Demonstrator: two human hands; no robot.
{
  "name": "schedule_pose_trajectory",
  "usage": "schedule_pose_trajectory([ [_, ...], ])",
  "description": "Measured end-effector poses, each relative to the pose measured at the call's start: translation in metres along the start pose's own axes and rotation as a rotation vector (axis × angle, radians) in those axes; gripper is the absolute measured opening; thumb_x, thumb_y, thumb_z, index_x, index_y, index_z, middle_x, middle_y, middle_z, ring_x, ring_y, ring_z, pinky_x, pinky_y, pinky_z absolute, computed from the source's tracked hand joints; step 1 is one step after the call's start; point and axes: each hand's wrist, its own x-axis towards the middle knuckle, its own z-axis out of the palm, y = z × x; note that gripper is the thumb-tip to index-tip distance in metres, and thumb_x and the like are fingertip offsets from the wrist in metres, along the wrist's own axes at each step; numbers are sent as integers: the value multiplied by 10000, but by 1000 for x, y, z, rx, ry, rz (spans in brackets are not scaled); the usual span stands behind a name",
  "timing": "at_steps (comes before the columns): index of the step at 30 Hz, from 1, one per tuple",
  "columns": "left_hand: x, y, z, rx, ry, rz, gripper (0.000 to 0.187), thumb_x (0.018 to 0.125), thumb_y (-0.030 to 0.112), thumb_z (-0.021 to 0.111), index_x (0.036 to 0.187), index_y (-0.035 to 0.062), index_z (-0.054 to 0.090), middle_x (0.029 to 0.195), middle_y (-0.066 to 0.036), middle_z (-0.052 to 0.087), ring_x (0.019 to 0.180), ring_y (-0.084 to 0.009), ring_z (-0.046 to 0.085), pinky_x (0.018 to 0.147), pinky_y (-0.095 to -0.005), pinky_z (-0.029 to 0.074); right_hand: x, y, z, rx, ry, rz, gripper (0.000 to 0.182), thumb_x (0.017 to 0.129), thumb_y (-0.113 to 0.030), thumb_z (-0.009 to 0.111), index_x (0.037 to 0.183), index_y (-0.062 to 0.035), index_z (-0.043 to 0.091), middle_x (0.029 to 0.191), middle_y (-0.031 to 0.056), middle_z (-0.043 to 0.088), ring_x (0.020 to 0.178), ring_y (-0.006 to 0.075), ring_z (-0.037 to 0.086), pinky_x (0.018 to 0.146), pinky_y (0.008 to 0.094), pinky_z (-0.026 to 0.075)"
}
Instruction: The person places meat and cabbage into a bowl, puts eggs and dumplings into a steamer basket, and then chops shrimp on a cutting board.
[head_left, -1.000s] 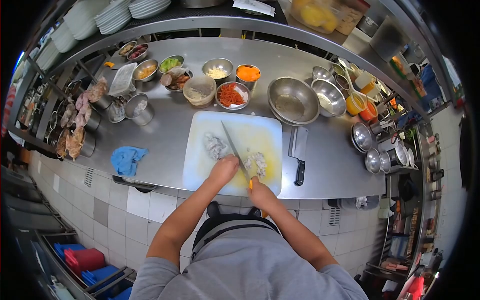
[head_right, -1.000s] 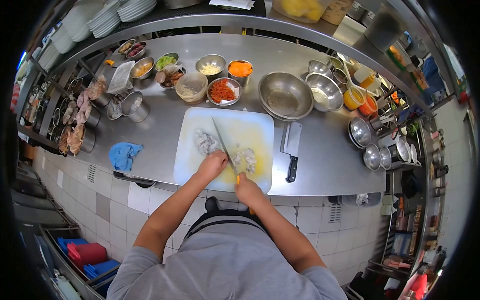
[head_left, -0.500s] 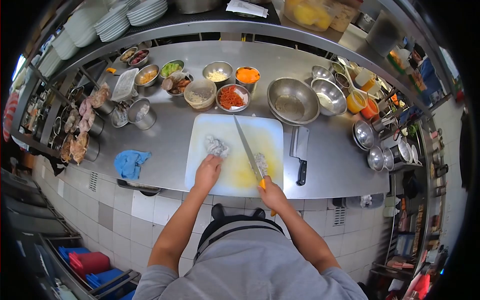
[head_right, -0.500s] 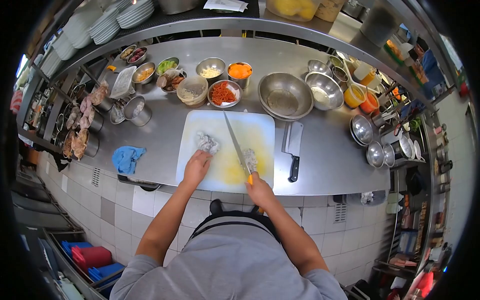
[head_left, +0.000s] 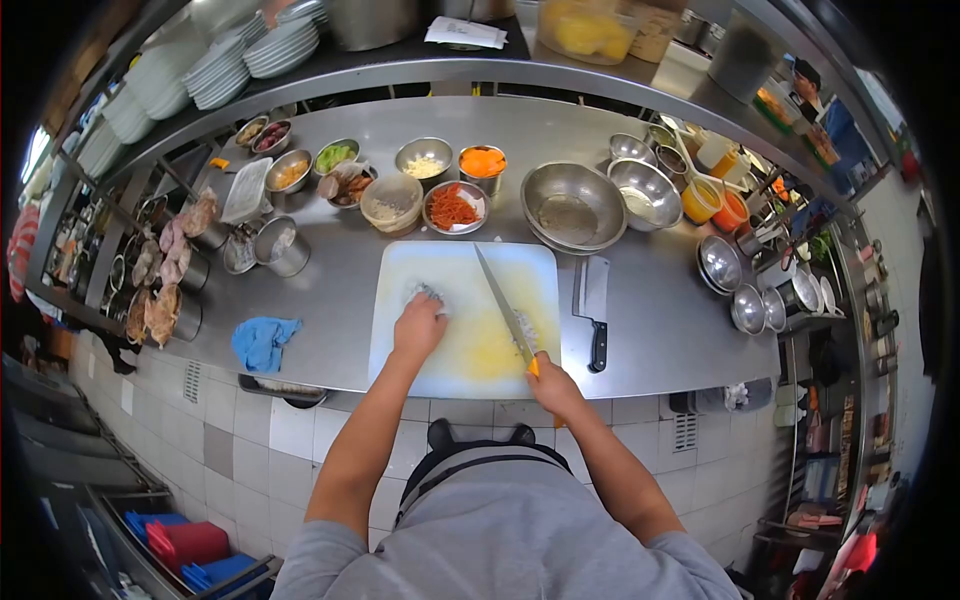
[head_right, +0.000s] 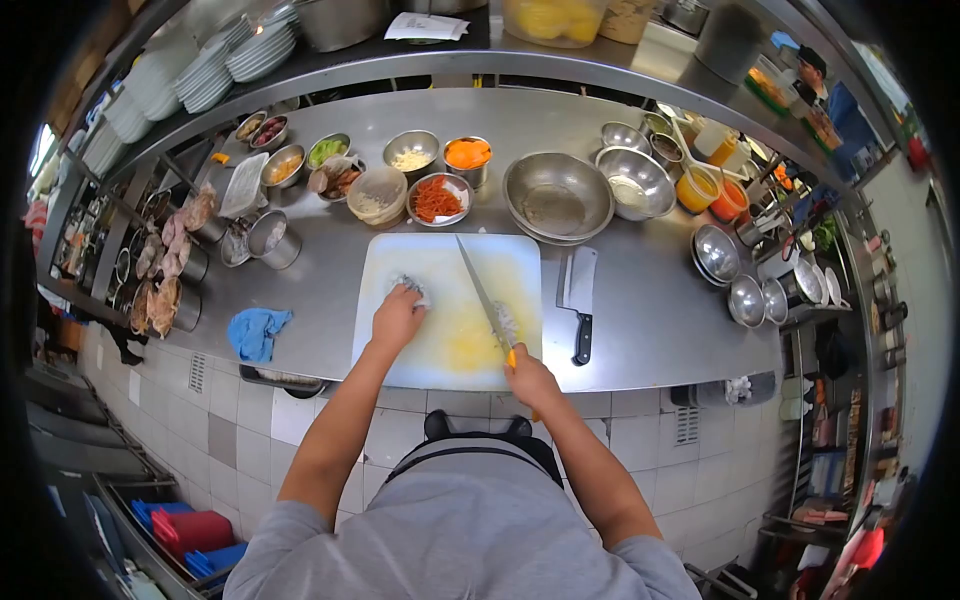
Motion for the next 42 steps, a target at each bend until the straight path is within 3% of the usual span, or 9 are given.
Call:
schedule_pose_trajectory([
  [5, 8, -2, -24, -350, -56, 33, 245, 991, 214, 691, 1176, 70, 761, 1158, -118, 736, 939, -271, 704, 805, -415, 587, -4, 1, 4, 35, 14, 3, 429, 1042, -297, 594, 1324, -9, 444, 1086, 322, 721, 1040, 511, 697, 901, 585, 548],
  [7, 9, 12, -35, -847, -394, -214, 235, 1050, 241, 661, 1192, 80, 755, 1062, -27, 738, 837, -156, 667, 758, -321, 560, -3, 3, 4, 37, 15, 1, 432, 1041, -299, 597, 1320, -7, 443, 1080, 326, 720, 1033, 512, 698, 898, 587, 548],
  [11, -1, 40, -40, -1066, -568, -138, 249, 1079, 277, 642, 1202, 90, 751, 985, 43, 705, 815, -68, 603, 739, -252, 526, -1, 7, 4, 27, 22, -21, 439, 1038, -304, 602, 1318, -7, 441, 1058, 331, 720, 1009, 517, 701, 889, 593, 549],
  [14, -16, 23, -4, -826, -656, -214, 232, 1040, 229, 670, 1183, 64, 747, 1032, -31, 737, 868, -138, 669, 778, -306, 557, 0, 6, 3, 30, -9, -2, 462, 1046, -306, 590, 1349, 7, 434, 1074, 354, 713, 1030, 524, 695, 895, 577, 545],
  [16, -28, 3, 14, -253, -412, 27, 277, 952, 206, 741, 1179, 49, 749, 1060, -106, 724, 933, -265, 700, 845, -372, 568, -1, 5, 3, 28, -7, -1, 461, 1045, -304, 592, 1347, 9, 439, 1077, 353, 714, 1032, 523, 695, 899, 574, 546],
  [19, -44, 6, 8, -239, -268, 35, 323, 866, 195, 772, 1154, 50, 758, 1103, -162, 690, 1042, -387, 668, 939, -452, 552, 0, 5, 3, 32, 3, -5, 434, 1043, -305, 596, 1312, 2, 450, 1077, 341, 718, 1032, 522, 696, 902, 580, 547],
  [32, -12, 77, 13, -40, -197, 271, 198, 866, 125, 720, 1062, 122, 743, 982, -123, 674, 967, -357, 689, 842, -486, 577, 0, 1, 0, 53, -17, 29, 419, 1040, -301, 603, 1304, -12, 455, 1073, 331, 721, 1040, 513, 700, 905, 577, 549],
  [38, 0, 100, -22, -406, -58, 345, 230, 944, 40, 676, 1170, 79, 693, 962, -90, 715, 811, -273, 727, 727, -362, 598, -3, 3, -1, 79, -1, 12, 430, 1041, -311, 597, 1320, -16, 457, 1075, 333, 721, 1043, 513, 700, 908, 576, 548],
  [42, -4, 94, -16, -1209, -282, -216, 194, 1017, 29, 618, 1195, 28, 694, 981, -42, 706, 855, -160, 721, 745, -296, 600, 1, 3, -2, 82, -26, 26, 490, 1045, -328, 593, 1383, 0, 459, 1099, 351, 714, 1043, 516, 697, 909, 565, 545],
])
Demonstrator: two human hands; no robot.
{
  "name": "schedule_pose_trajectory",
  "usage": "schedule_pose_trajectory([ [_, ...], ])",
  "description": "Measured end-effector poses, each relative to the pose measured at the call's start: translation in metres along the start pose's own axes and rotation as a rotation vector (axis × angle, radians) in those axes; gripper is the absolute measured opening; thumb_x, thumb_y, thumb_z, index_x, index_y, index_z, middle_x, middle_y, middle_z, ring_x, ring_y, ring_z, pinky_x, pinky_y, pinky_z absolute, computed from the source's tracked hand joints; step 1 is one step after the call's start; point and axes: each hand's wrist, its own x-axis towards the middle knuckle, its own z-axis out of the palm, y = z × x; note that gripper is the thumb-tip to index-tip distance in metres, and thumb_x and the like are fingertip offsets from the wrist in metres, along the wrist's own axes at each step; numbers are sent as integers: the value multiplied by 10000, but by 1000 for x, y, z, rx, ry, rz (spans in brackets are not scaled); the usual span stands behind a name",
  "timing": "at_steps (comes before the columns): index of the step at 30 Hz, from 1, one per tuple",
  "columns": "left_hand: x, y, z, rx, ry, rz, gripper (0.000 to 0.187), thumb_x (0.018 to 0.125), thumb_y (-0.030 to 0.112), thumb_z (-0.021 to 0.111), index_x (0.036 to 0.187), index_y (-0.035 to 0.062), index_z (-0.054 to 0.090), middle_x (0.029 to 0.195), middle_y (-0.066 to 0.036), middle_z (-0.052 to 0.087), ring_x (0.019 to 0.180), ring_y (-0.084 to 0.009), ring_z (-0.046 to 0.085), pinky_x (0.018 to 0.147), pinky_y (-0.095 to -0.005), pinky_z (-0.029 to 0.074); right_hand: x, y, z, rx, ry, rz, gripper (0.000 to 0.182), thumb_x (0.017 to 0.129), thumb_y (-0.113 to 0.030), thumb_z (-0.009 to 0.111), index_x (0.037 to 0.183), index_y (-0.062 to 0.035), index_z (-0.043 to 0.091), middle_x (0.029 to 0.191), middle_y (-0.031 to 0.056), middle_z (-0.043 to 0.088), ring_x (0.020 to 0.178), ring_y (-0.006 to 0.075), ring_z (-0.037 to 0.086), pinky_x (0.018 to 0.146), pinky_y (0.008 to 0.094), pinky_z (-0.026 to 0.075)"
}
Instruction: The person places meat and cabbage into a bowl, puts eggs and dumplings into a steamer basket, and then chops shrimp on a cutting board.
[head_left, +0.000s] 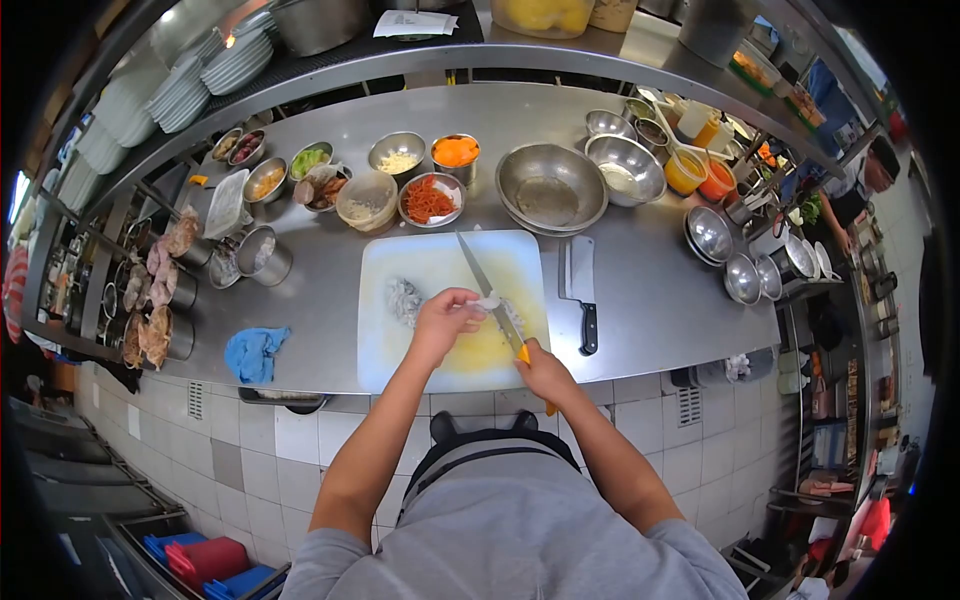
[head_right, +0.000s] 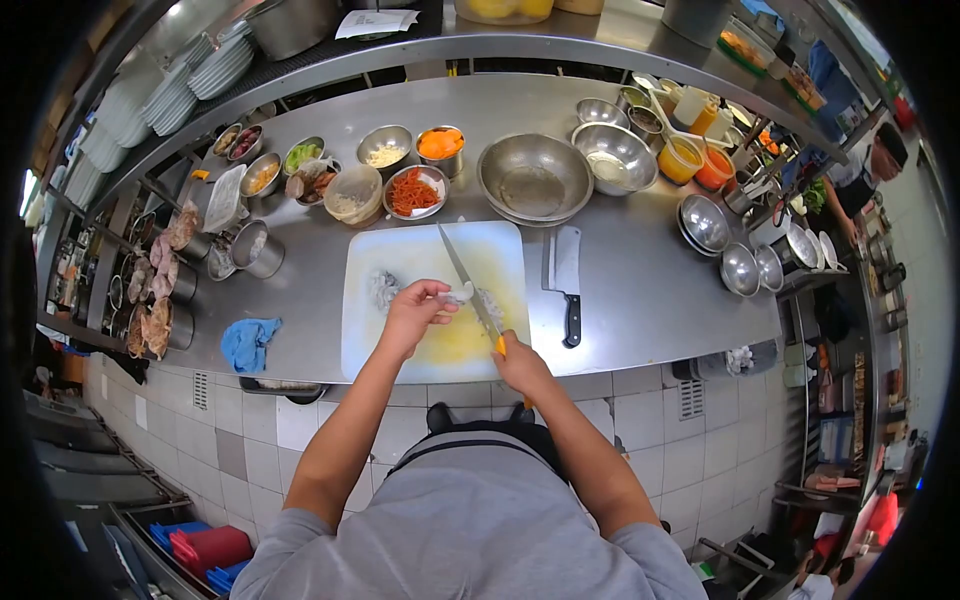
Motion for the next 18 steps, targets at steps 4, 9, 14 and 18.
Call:
schedule_pose_trajectory([
  [4, -10, -77, -47, -37, 139, -201, 199, 967, 58, 691, 1164, 49, 720, 1113, -83, 714, 871, -156, 728, 758, -295, 595, -2, -1, -1, -10, 6, 12, 491, 1043, -335, 593, 1376, 1, 465, 1118, 343, 714, 1065, 510, 693, 927, 560, 540],
  [9, -32, -71, -55, 862, 145, 193, 358, 868, 106, 804, 1208, 48, 708, 1132, -123, 682, 993, -266, 694, 861, -381, 575, 0, 2, 2, -19, -13, 12, 484, 1041, -331, 588, 1373, 1, 467, 1132, 335, 713, 1082, 506, 688, 942, 553, 536],
  [14, -19, -54, -37, 1040, 82, 561, 359, 825, 157, 842, 1152, 40, 750, 1124, -143, 657, 1109, -353, 624, 963, -444, 531, 1, 0, -1, -13, -13, 1, 476, 1038, -326, 589, 1365, -2, 470, 1117, 328, 718, 1059, 503, 694, 927, 544, 542],
  [18, 1, -69, -37, 1044, 4, 528, 317, 846, 170, 823, 1130, 41, 762, 1096, -113, 670, 1057, -335, 657, 915, -440, 553, -1, -2, -2, -22, 10, -2, 467, 1038, -325, 590, 1357, -2, 480, 1111, 322, 722, 1052, 501, 696, 921, 543, 545],
])
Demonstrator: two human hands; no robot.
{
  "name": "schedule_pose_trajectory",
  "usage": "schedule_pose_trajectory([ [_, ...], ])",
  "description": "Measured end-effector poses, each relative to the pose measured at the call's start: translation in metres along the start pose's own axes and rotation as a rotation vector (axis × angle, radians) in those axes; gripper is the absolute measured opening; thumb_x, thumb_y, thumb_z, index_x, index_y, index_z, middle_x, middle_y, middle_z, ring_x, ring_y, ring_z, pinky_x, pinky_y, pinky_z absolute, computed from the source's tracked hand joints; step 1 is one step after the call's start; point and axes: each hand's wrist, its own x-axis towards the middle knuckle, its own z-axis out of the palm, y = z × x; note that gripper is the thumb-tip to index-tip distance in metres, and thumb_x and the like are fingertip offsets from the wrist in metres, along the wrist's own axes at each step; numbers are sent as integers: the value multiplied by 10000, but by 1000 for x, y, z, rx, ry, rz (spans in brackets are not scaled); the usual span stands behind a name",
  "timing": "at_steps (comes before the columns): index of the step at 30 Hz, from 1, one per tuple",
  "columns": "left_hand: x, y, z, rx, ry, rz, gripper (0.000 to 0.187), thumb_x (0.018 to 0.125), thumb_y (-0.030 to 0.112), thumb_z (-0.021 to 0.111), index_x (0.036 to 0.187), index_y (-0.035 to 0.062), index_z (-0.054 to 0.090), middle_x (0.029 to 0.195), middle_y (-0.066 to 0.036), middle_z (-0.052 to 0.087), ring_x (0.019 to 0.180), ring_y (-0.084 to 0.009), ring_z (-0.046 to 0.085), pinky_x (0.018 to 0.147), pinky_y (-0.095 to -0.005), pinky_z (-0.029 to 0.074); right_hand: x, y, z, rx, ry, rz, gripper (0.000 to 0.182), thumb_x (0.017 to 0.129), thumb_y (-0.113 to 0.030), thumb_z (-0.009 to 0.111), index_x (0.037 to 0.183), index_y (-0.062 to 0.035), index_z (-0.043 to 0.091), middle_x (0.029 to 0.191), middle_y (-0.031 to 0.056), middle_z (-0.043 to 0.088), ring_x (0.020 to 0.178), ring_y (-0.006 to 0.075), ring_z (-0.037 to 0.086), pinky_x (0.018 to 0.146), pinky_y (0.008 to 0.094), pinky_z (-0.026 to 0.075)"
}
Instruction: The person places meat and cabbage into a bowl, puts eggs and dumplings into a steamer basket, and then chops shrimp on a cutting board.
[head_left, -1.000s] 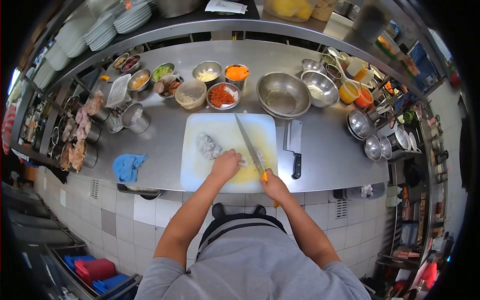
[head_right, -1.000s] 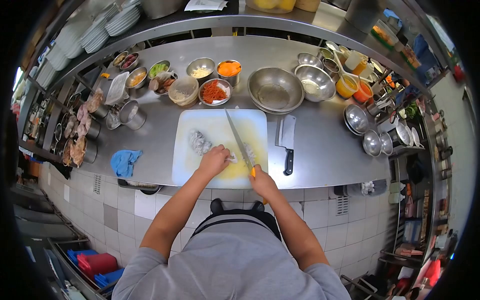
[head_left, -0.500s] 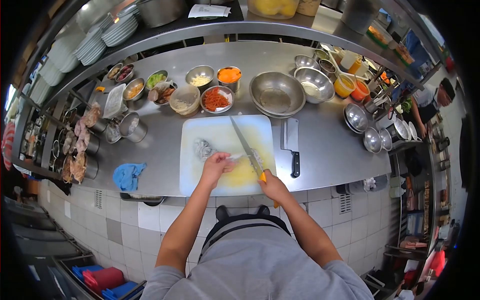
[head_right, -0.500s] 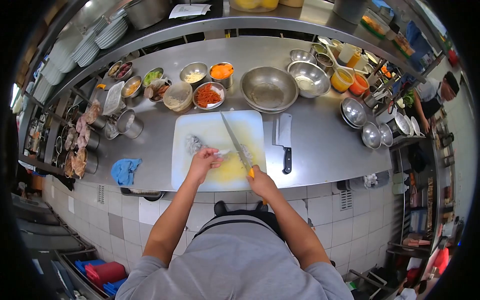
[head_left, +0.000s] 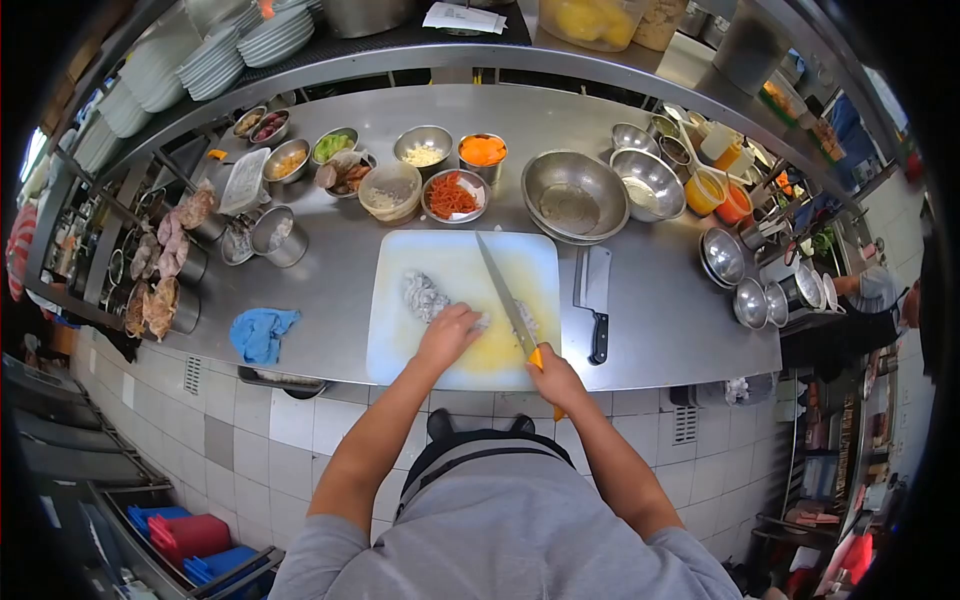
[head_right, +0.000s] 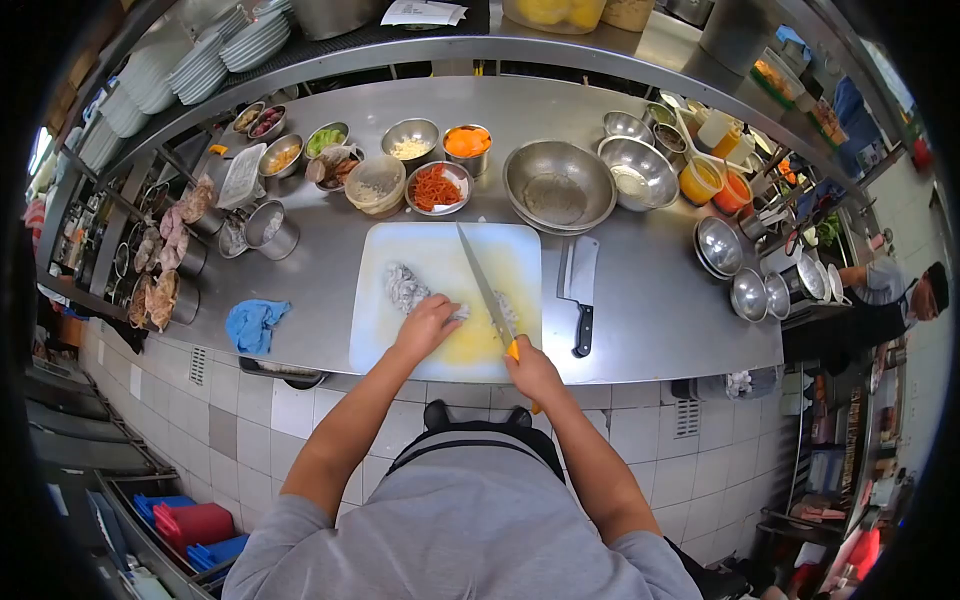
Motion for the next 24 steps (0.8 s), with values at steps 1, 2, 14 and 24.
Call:
schedule_pose_trajectory([
  [1, 3, 0, 5, -3, -4, 6, 301, 855, 172, 816, 1121, 41, 764, 1081, -103, 673, 1037, -332, 665, 899, -438, 559, 1, -1, -2, -12, -2, -3, 468, 1038, -325, 592, 1361, -5, 484, 1110, 319, 724, 1053, 500, 697, 920, 543, 546],
  [2, 4, 2, 11, -4, -4, 4, 301, 855, 172, 816, 1121, 41, 764, 1081, -103, 673, 1037, -332, 665, 899, -438, 559, 1, -1, -2, -24, -4, -6, 470, 1037, -325, 595, 1365, -7, 487, 1108, 315, 725, 1054, 499, 697, 919, 543, 547],
  [14, 3, 32, 4, -19, 167, -59, 254, 873, 232, 798, 1030, 50, 714, 1052, -118, 631, 1060, -362, 614, 929, -469, 526, -10, -35, -20, -126, 27, -87, 399, 1029, -282, 586, 1325, -32, 490, 1098, 278, 738, 1026, 482, 710, 903, 575, 555],
  [24, 11, 21, 21, 101, -1, 1, 158, 922, 155, 734, 1049, 70, 694, 1011, -110, 617, 999, -346, 618, 872, -457, 544, -28, -62, -28, -233, -170, 30, 359, 1027, -230, 545, 1290, 5, 479, 1093, 320, 725, 1035, 490, 712, 925, 586, 546],
])
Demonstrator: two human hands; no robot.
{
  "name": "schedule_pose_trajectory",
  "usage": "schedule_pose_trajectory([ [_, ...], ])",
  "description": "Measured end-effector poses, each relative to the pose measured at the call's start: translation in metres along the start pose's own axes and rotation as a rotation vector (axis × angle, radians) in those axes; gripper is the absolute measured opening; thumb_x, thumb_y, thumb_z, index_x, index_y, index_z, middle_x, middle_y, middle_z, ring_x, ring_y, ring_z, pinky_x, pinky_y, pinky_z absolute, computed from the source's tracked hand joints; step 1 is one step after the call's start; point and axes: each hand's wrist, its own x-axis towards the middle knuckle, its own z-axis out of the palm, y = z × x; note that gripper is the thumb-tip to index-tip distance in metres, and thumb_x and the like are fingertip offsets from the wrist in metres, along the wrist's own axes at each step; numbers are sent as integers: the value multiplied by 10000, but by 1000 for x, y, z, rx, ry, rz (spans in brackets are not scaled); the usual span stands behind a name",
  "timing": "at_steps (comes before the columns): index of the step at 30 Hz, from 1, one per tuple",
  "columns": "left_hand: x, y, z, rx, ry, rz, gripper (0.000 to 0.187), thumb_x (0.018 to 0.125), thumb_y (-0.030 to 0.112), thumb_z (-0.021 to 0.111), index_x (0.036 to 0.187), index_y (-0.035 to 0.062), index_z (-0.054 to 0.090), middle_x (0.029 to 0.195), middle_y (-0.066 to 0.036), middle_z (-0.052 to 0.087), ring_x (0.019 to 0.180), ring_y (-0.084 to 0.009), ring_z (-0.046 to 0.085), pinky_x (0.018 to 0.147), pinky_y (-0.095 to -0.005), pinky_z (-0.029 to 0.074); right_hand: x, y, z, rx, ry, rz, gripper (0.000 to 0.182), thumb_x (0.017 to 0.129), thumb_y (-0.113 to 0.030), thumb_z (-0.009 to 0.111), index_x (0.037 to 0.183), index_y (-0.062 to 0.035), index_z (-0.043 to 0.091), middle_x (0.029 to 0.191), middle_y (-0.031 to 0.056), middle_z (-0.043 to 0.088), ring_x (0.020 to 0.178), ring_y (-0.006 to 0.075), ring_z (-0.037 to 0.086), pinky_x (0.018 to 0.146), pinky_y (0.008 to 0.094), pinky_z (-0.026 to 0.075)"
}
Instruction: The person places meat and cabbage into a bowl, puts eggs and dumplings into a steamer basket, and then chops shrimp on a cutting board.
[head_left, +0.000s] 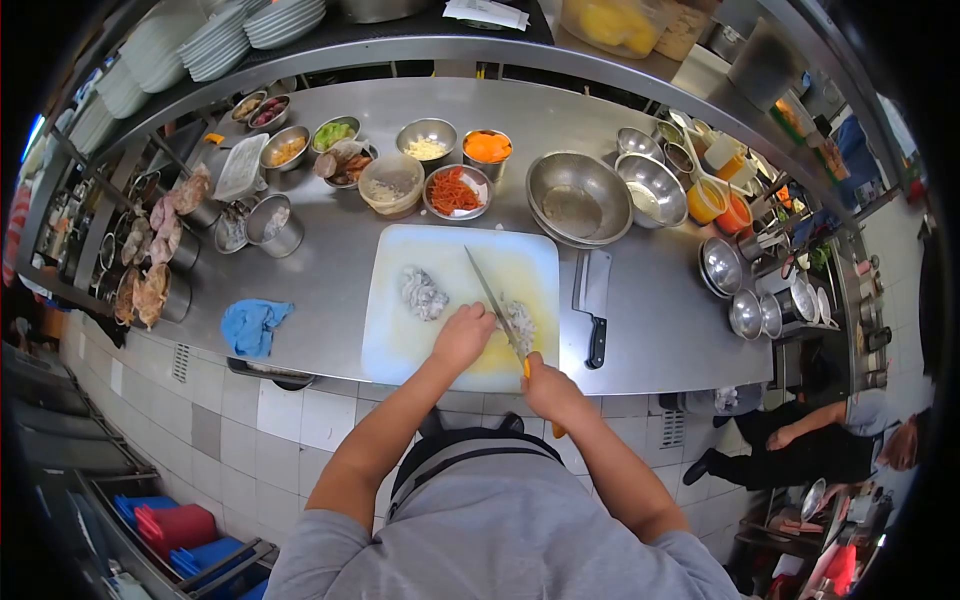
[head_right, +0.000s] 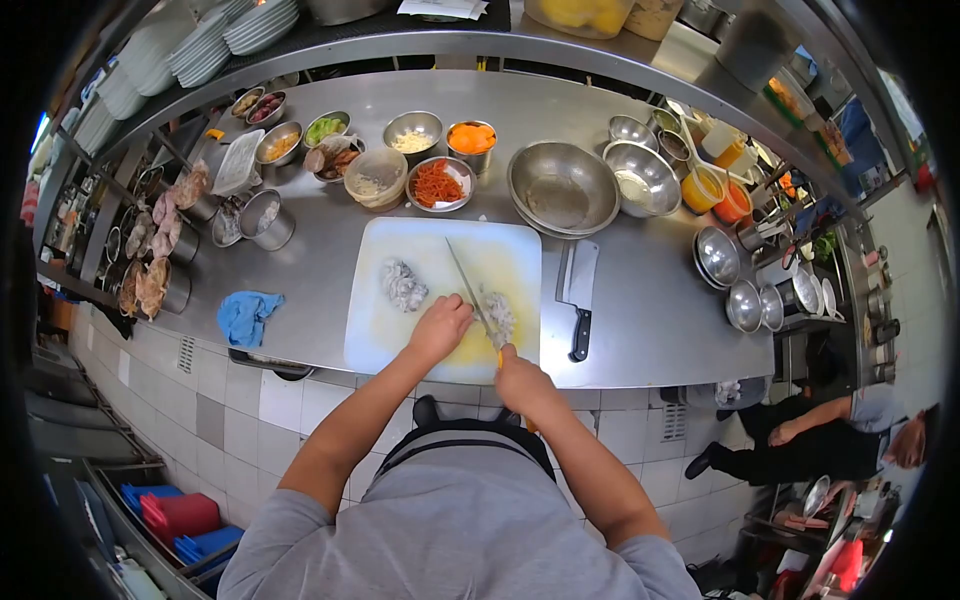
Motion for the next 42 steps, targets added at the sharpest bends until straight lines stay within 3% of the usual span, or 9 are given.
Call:
schedule_pose_trajectory([
  [4, -1, 0, 0, 49, -49, 12, 143, 921, 154, 726, 1031, 70, 688, 1007, -113, 600, 1001, -334, 619, 868, -448, 553, 37, 4, 35, 58, 91, -14, 351, 1027, -216, 536, 1291, 7, 478, 1100, 322, 723, 1044, 499, 706, 930, 596, 540],
  [8, 0, -1, -3, 59, -87, 24, 183, 919, 163, 734, 1065, 65, 680, 1035, -130, 609, 1028, -345, 622, 888, -457, 547, 62, 8, 20, 36, 117, -95, 347, 1023, -217, 540, 1278, 13, 489, 1105, 324, 721, 1049, 508, 700, 928, 600, 536],
  [14, -5, 1, -11, -211, 39, -129, 252, 913, 162, 747, 1109, 38, 649, 1082, -160, 621, 1088, -382, 620, 939, -478, 530, 10, -3, -11, 50, 16, -50, 343, 1020, -217, 540, 1276, 6, 495, 1087, 344, 715, 1031, 516, 703, 935, 605, 534],
  [18, 0, -7, -4, -131, -30, -50, 202, 921, 129, 729, 1077, 31, 647, 1077, -162, 618, 1073, -386, 621, 936, -472, 534, 23, -1, 22, 73, 8, 34, 346, 1019, -222, 543, 1277, 3, 493, 1083, 352, 712, 1023, 517, 704, 933, 603, 536],
  [20, -1, -7, -3, -102, -54, -27, 189, 923, 122, 725, 1070, 31, 648, 1078, -162, 617, 1069, -387, 622, 933, -470, 535, 43, 8, 40, 94, 129, -22, 336, 1019, -222, 545, 1265, 2, 495, 1089, 350, 713, 1030, 512, 705, 930, 598, 538],
  [26, 0, -5, -12, -156, -65, -46, 161, 911, 108, 729, 1031, 16, 674, 1056, -167, 621, 1067, -389, 627, 925, -474, 540, 62, 4, -2, 6, 81, -120, 358, 1019, -231, 544, 1284, 6, 499, 1082, 348, 719, 1026, 515, 707, 918, 602, 542],
  [30, -4, -7, -12, -173, -44, -88, 153, 902, 112, 736, 999, 5, 684, 1037, -177, 623, 1062, -394, 631, 924, -477, 540, 26, -1, 6, 35, -3, -40, 370, 1022, -237, 546, 1292, 12, 500, 1092, 347, 718, 1036, 517, 704, 919, 604, 539],
  [35, -3, -10, -8, -110, -17, -39, 145, 891, 122, 749, 949, 5, 686, 1021, -177, 629, 1019, -398, 646, 899, -477, 549, 53, 7, 43, 94, 146, -41, 384, 1020, -248, 574, 1314, -11, 506, 1093, 329, 723, 1038, 512, 703, 917, 599, 539],
  [42, -5, -7, -23, -207, -36, -131, 152, 921, 129, 731, 989, -6, 751, 989, -169, 699, 964, -371, 687, 866, -468, 564, 43, 7, -14, -11, 87, -93, 399, 1023, -287, 602, 1330, -51, 504, 1108, 289, 732, 1046, 487, 706, 904, 584, 551],
])
